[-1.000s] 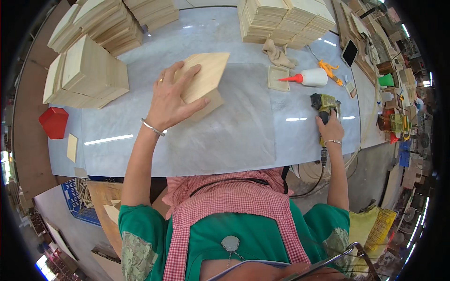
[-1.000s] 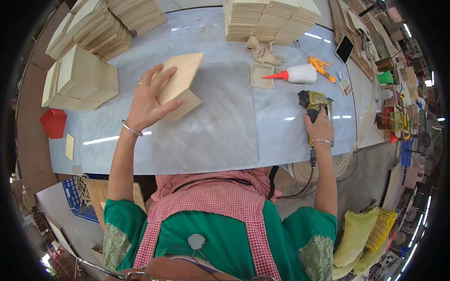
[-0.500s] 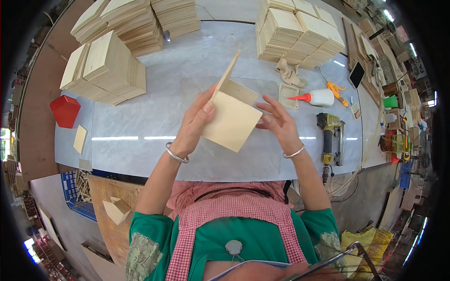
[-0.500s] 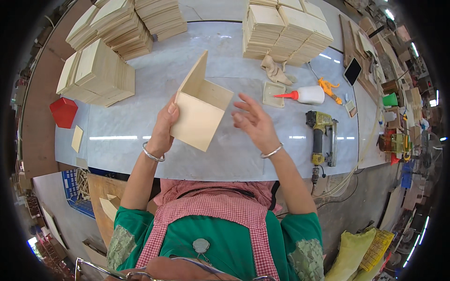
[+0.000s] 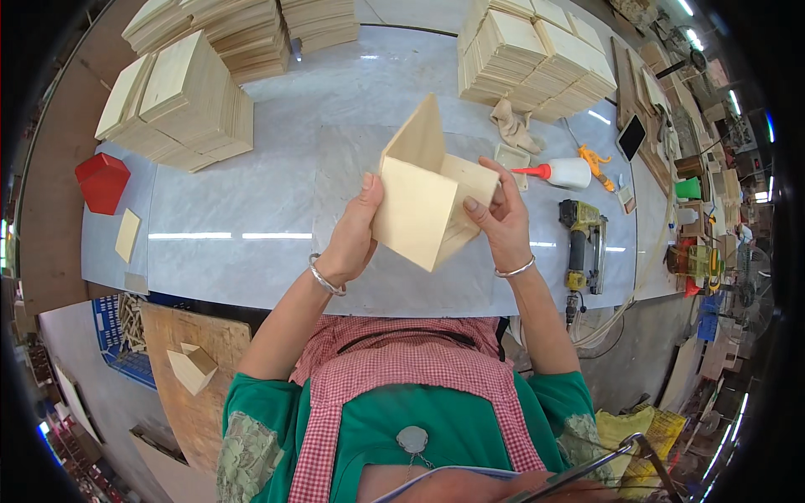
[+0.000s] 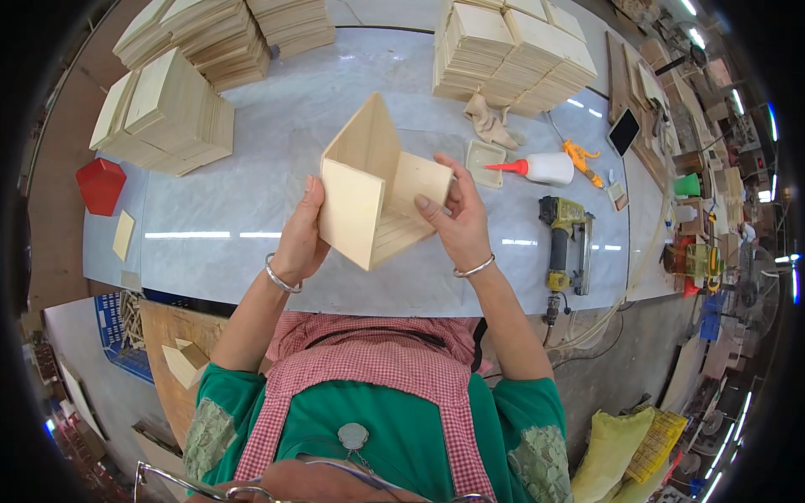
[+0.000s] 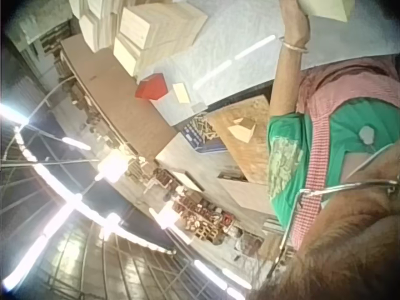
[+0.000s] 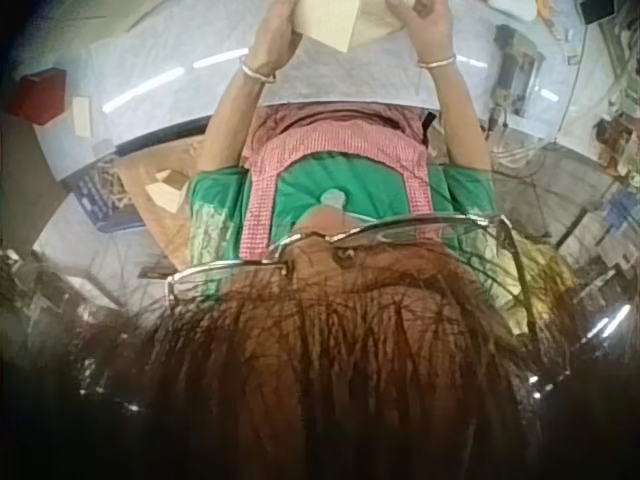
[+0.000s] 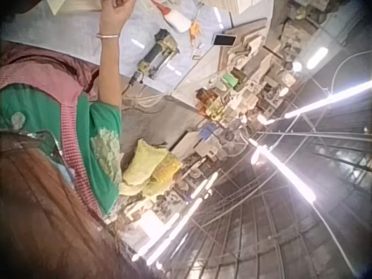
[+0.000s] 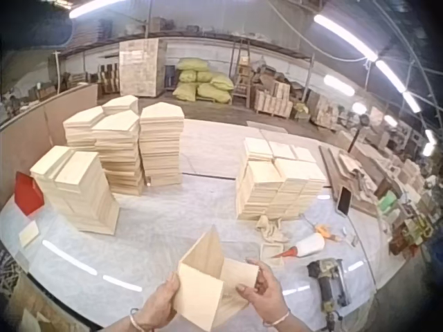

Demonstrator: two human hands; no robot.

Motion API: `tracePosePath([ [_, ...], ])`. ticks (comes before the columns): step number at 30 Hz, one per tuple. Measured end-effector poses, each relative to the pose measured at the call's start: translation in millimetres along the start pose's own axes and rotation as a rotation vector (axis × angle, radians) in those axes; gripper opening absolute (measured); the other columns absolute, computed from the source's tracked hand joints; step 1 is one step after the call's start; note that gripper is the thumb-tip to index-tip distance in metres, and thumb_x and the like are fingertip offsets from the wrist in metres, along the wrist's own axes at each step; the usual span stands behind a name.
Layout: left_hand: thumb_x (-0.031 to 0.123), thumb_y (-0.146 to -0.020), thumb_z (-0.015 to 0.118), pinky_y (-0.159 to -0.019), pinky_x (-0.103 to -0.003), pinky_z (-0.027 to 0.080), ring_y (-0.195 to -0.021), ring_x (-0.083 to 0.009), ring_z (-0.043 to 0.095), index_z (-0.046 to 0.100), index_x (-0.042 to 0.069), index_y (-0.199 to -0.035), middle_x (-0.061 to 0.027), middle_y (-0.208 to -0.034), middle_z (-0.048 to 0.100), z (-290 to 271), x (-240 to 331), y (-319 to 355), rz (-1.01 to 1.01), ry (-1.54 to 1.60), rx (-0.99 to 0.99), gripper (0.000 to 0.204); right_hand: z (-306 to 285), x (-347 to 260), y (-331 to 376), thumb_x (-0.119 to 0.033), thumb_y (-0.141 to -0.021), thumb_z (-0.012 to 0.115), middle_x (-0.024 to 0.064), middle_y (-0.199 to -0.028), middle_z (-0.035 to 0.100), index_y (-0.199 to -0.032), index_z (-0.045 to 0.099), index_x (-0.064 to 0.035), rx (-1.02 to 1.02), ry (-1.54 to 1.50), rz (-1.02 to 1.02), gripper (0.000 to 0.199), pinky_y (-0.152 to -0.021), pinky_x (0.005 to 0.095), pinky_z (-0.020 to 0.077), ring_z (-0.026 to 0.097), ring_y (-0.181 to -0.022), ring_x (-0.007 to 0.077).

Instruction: Assembling wooden birdhouses or decorative boxes using wood glue and a pneumatic nail gun.

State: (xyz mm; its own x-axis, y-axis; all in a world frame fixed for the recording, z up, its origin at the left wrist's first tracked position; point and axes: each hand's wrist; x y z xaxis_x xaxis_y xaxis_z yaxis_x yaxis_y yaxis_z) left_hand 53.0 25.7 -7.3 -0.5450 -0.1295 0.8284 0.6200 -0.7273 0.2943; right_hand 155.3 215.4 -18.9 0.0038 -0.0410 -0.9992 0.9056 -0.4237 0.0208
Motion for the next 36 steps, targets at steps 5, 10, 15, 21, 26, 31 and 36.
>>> tracePosePath([
  [5, 0.047, -0.100, 0.030, -0.094, -0.030, 0.043, -0.114, -0.0127, 0.051, 0.041, 0.005, -0.133, -0.0071, -0.125, 0.054, -2.7, 0.4, 4.0, -0.010, 0.029, -0.051, 0.055, -0.8, 0.4, 2.3, -0.014, -0.087, 0.068, 0.0074, -0.115, 0.058, -0.132, 0.044, -0.0025, 0.020, 0.069, -0.057, 0.053, -0.088, 0.0274, 0.0466, 0.056, -0.103, 0.0137],
  [10, 0.042, -0.099, 0.037, -0.084, -0.027, 0.046, -0.099, -0.0121, 0.057, 0.054, 0.003, -0.121, -0.0062, -0.115, 0.058, -31.4, -10.0, -12.4, -0.034, -0.079, 0.019, 0.048, -2.0, -3.1, 3.6, -0.012, -0.088, 0.063, 0.0069, -0.113, 0.059, -0.129, 0.048, -0.0028, 0.052, 0.197, -0.047, 0.045, -0.084, 0.0281, 0.0490, 0.058, -0.099, 0.0130],
  [15, 0.027, -0.098, 0.047, -0.071, -0.029, 0.049, -0.074, -0.0139, 0.059, 0.063, -0.002, -0.108, -0.0058, -0.100, 0.058, -44.8, -30.1, -27.0, 0.074, -0.302, 0.206, 0.035, 5.7, 2.4, -6.4, -0.016, -0.082, 0.063, 0.0096, -0.080, 0.065, -0.114, 0.058, 0.0004, 0.044, 0.633, 0.021, 0.036, -0.068, 0.0279, 0.0501, 0.063, -0.072, 0.0144],
  [21, 0.016, -0.094, 0.052, -0.072, -0.025, 0.050, -0.080, -0.0144, 0.060, 0.063, -0.002, -0.111, -0.0073, -0.097, 0.057, -59.9, -40.7, -27.0, 0.294, -0.809, 0.266, 0.027, 10.1, 8.6, -20.6, -0.028, -0.086, 0.064, 0.0040, -0.068, 0.061, -0.109, 0.062, -0.0003, -0.026, 0.912, 0.127, 0.036, -0.053, 0.0251, 0.0443, 0.054, -0.053, 0.0104],
  [26, 0.016, -0.094, 0.054, -0.077, -0.025, 0.050, -0.088, -0.0148, 0.059, 0.059, 0.001, -0.119, -0.0072, -0.106, 0.055, -66.2, -38.3, -17.2, 0.257, -0.549, 0.182, 0.030, -22.3, 16.4, -28.6, -0.037, -0.086, 0.064, 0.0088, -0.070, 0.063, -0.103, 0.065, -0.0025, 0.091, 0.764, 0.077, 0.038, -0.058, 0.0308, 0.0472, 0.060, -0.060, 0.0183],
  [31, 0.035, -0.078, 0.074, -0.085, -0.031, 0.048, -0.110, -0.0191, 0.052, 0.042, 0.009, -0.139, -0.0081, -0.130, 0.045, -91.8, -30.4, 2.6, 0.325, -0.581, -0.074, 0.073, -157.5, 8.4, -60.5, -0.034, -0.083, 0.065, 0.0145, -0.092, 0.064, -0.110, 0.061, -0.0045, 0.317, 1.216, -0.259, 0.040, -0.078, 0.0381, 0.0487, 0.062, -0.086, 0.0286],
  [36, 0.042, -0.057, 0.086, -0.084, -0.033, 0.047, -0.109, -0.0219, 0.052, 0.031, 0.013, -0.145, -0.0093, -0.138, 0.041, -89.5, -19.0, -2.4, 0.255, -0.799, -0.127, 0.108, -255.4, 17.1, -75.5, -0.036, -0.075, 0.072, 0.0171, -0.111, 0.059, -0.119, 0.055, -0.0041, 0.092, 1.563, -0.185, 0.056, -0.091, 0.0380, 0.0441, 0.057, -0.103, 0.0324],
])
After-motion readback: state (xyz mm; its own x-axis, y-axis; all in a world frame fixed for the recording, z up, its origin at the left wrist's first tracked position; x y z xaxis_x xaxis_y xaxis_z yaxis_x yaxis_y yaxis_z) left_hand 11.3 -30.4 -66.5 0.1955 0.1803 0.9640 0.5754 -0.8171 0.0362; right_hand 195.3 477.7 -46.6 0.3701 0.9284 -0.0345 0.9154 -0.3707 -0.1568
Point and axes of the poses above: each hand's wrist, its own y-axis away from the middle knuckle, its own z-axis out of the palm, x = y × z
